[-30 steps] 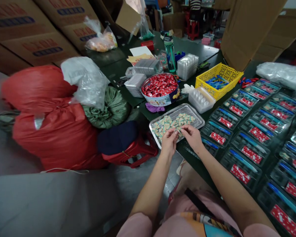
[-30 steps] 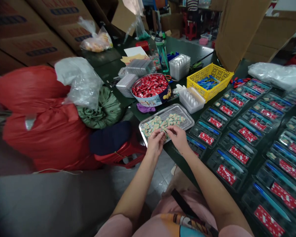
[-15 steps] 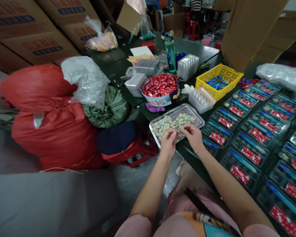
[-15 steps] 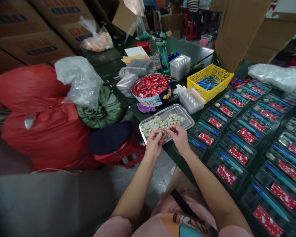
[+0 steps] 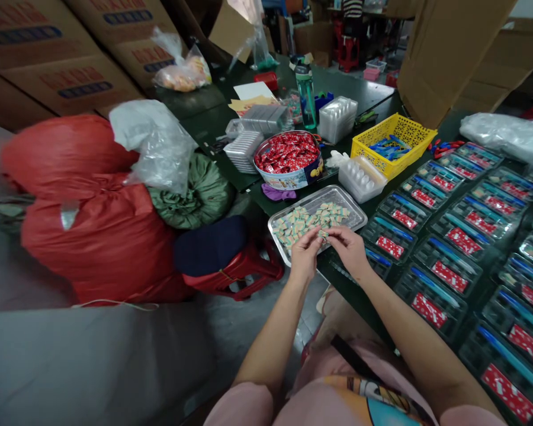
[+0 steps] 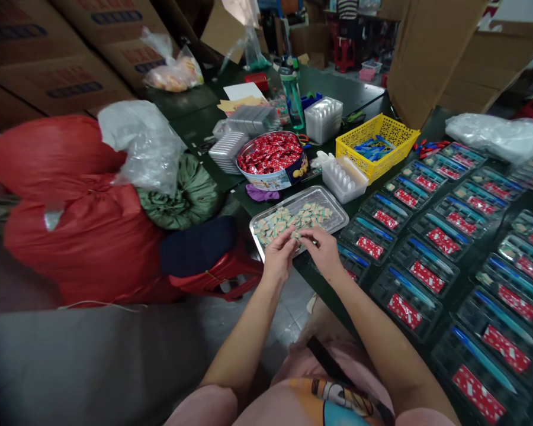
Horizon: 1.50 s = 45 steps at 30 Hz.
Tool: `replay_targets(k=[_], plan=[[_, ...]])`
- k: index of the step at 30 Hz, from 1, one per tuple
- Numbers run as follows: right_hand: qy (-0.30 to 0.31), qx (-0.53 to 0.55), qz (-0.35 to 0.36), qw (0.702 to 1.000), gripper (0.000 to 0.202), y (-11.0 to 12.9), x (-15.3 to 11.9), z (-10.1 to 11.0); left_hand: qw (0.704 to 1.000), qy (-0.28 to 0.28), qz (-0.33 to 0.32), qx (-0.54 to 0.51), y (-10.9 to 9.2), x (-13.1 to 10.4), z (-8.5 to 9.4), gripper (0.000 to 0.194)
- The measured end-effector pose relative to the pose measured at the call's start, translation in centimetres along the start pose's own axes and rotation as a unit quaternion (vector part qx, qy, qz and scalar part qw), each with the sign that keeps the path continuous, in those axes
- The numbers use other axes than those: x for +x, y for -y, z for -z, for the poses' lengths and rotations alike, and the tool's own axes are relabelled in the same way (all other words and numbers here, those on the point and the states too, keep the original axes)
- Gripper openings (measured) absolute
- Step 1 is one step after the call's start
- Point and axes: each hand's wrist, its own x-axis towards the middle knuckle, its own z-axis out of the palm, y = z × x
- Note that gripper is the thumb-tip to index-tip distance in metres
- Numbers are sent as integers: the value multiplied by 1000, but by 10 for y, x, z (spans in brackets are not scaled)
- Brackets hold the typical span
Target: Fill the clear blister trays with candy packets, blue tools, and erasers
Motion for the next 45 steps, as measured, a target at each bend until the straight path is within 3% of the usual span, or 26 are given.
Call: replay_targets(k=[6,13,20,24,26,29,31,36,39,42,45], plan=[[-6,-18,38,999,13,17,-8,11,999,41,17,-20,-4,-10,-11,34],[-30,-12,45,998,19,27,-25,32,997,74,4,-25,-4,-24,-35,30],[-114,-77,42,990,18,46,-53,66,990,136,6,35,11,-47,-65,27],[-135,-149,44,979,17,61,-84,110,982,183,0,47,37,-68,-95,29],[-158,-178,29,971,16,70,-109,135,968,238,27,77,52,-83,-110,28],[-220,-208,-31,953,15,90,-162,171,925,345,65,146,65,-107,-127,19],[-285,-223,-85,928,15,103,-204,198,906,378,74,177,68,-119,-136,15],[-482,-241,-217,814,22,120,-309,282,916,339,97,193,75,-129,-157,18],[-521,-265,-273,764,24,118,-349,321,914,325,104,221,81,-130,-164,22],[-508,-259,-304,763,25,107,-360,338,910,329,108,228,86,-131,-167,23],[-478,-249,-322,778,27,94,-352,342,907,333,103,235,88,-132,-167,23]])
